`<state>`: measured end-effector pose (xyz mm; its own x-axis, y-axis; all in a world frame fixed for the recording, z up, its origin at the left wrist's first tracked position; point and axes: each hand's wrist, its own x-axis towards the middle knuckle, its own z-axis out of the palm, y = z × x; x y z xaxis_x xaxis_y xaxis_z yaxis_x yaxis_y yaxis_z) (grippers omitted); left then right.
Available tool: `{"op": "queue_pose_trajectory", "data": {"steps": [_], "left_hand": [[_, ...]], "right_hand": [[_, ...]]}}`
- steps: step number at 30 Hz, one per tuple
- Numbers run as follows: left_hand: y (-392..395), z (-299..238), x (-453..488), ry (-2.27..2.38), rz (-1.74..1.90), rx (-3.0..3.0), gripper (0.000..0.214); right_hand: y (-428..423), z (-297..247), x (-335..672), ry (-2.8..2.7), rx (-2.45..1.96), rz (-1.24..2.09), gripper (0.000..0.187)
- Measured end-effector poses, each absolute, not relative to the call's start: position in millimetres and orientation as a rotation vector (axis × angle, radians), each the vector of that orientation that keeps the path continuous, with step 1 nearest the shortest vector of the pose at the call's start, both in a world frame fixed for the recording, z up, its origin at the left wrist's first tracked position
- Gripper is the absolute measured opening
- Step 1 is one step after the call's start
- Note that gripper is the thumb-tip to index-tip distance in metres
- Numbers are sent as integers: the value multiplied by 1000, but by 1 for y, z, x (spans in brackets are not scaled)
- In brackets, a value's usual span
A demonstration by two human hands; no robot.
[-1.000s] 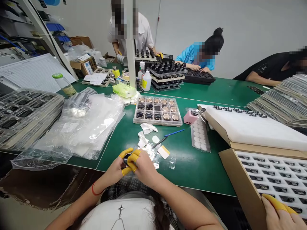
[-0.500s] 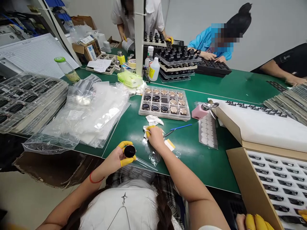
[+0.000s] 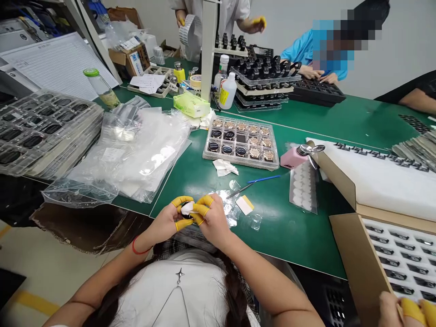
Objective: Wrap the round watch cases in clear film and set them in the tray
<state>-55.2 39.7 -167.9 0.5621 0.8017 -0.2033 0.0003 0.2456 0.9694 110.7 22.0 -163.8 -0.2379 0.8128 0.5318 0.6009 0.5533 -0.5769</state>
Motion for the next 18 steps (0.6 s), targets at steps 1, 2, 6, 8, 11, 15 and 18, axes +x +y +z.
{"op": "queue_pose_trajectory", "data": {"steps": [1,2,6,8,11,15,18], "left_hand": [[40,-168,-56,844,637,1257,48],[40,-168,-56,860,632,1320,46],[39,-165,-52,838,625,1391,40],[39,-166,-49,838,633,1277,45],[37,-169,-49,881,673,1169,49],[37,-171,-53,886,777,1156,46],[37,-168,-54,910,792,1158,49]], "right_hand": [[18,-165,109,-1978,-1136,331,14],[15,-166,107,-2004,-1133,332,15],[18,-168,104,-1958,-1196,270,17],[29,-170,111,-1868,-1276,292,16],[44,-170,128,-1743,-1449,387,14],[40,-162,139,-1679,-1588,459,24],[30,-152,138,-1762,-1517,588,18]]}}
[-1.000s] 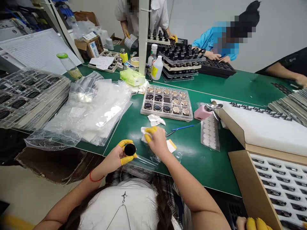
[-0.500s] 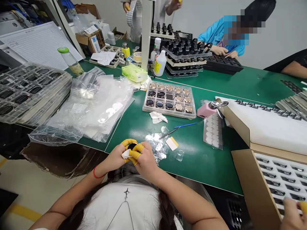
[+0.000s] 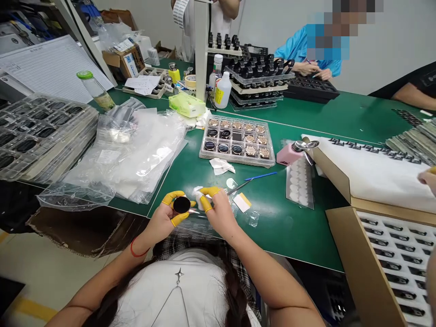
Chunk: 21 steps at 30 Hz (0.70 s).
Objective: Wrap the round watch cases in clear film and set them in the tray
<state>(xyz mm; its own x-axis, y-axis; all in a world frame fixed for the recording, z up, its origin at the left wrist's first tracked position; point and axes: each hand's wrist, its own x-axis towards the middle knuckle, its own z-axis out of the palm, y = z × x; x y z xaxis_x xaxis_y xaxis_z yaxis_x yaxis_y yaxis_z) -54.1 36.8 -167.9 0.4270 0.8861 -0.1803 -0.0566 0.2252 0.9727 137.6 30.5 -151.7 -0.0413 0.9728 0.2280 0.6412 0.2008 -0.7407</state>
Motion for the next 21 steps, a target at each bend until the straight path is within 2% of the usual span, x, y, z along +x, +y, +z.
{"op": "queue_pose_trajectory", "data": {"steps": [5,9,12,17,21], "left_hand": [[39,-158,-55,913,663,1042,53],[39,-157,-62,896,591,1044,51],[36,-160,-70,931,573,1071,52],[31,-164,-72,1018,625,1142,52],[33,-160,-67,1017,594,1322,51]], "right_hand": [[37,-152,137,-1791,-1507,370,19],[51,-173,127,-2114,-1573,450,25],[54,-184,119,-2328,-1545,457,13],[39,-164,118,-2116,-1520,329,14],[17,-149,106,-2168,-1208,302,13]]}}
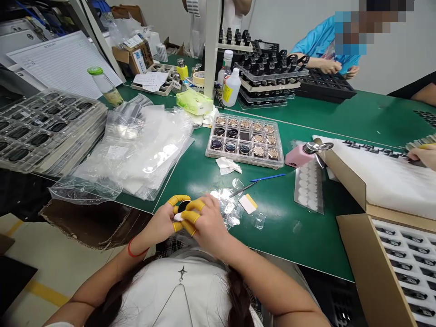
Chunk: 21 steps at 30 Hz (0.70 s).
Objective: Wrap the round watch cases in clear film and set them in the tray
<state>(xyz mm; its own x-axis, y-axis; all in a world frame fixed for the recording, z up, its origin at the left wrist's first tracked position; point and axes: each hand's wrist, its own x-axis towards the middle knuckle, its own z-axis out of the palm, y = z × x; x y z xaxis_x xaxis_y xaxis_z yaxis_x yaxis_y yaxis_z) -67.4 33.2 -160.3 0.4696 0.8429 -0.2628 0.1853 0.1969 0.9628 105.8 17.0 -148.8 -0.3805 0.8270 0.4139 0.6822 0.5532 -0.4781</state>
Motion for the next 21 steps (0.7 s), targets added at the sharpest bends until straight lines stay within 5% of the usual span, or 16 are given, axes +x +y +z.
{"op": "queue_pose_trajectory", "data": {"steps": [21], "left_hand": [[35,-153,-57,1008,750,1129,51]], "right_hand": [[29,-142,135,-1861,-1504,357,17]]}}
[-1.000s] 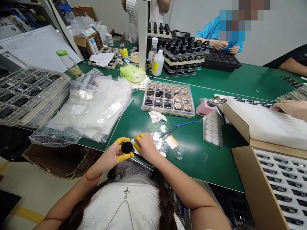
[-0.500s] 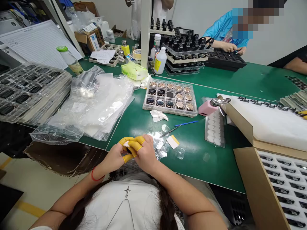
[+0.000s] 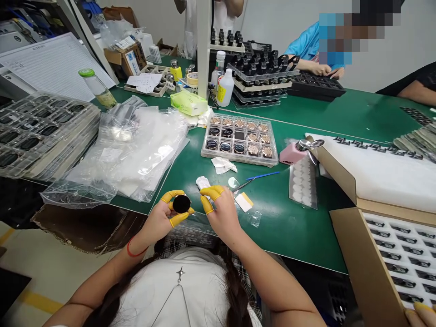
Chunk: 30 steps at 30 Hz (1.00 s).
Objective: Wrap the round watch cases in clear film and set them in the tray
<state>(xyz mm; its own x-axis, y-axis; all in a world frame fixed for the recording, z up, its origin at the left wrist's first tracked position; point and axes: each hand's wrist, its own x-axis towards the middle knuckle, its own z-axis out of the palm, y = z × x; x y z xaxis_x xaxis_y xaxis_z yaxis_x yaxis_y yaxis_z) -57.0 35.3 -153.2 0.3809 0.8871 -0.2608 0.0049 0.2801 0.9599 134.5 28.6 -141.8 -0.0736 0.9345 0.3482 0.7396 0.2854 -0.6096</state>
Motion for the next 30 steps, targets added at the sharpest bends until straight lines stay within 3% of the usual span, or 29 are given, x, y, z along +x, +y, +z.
{"op": "queue_pose_trajectory", "data": {"steps": [7,13,18,23,30], "left_hand": [[35,-155,-56,1126,687,1189,55],[34,-154,-62,1108,717,1182,52],[35,-152,-60,1064,691,1247,49],[35,-151,-59,1112,693,1227,51],[34,-153,-64,1119,723,1179,52]], "right_hand": [[73,-181,127,-2143,-1787,296,23],[32,-156,123,-2085,-1358,89,20],[5,-148,115,-2219,-1070,-157,37],[10,-159,121,-2243,-1089,-251,40],[26,-157,133,-2121,-1273,-208,31]]}}
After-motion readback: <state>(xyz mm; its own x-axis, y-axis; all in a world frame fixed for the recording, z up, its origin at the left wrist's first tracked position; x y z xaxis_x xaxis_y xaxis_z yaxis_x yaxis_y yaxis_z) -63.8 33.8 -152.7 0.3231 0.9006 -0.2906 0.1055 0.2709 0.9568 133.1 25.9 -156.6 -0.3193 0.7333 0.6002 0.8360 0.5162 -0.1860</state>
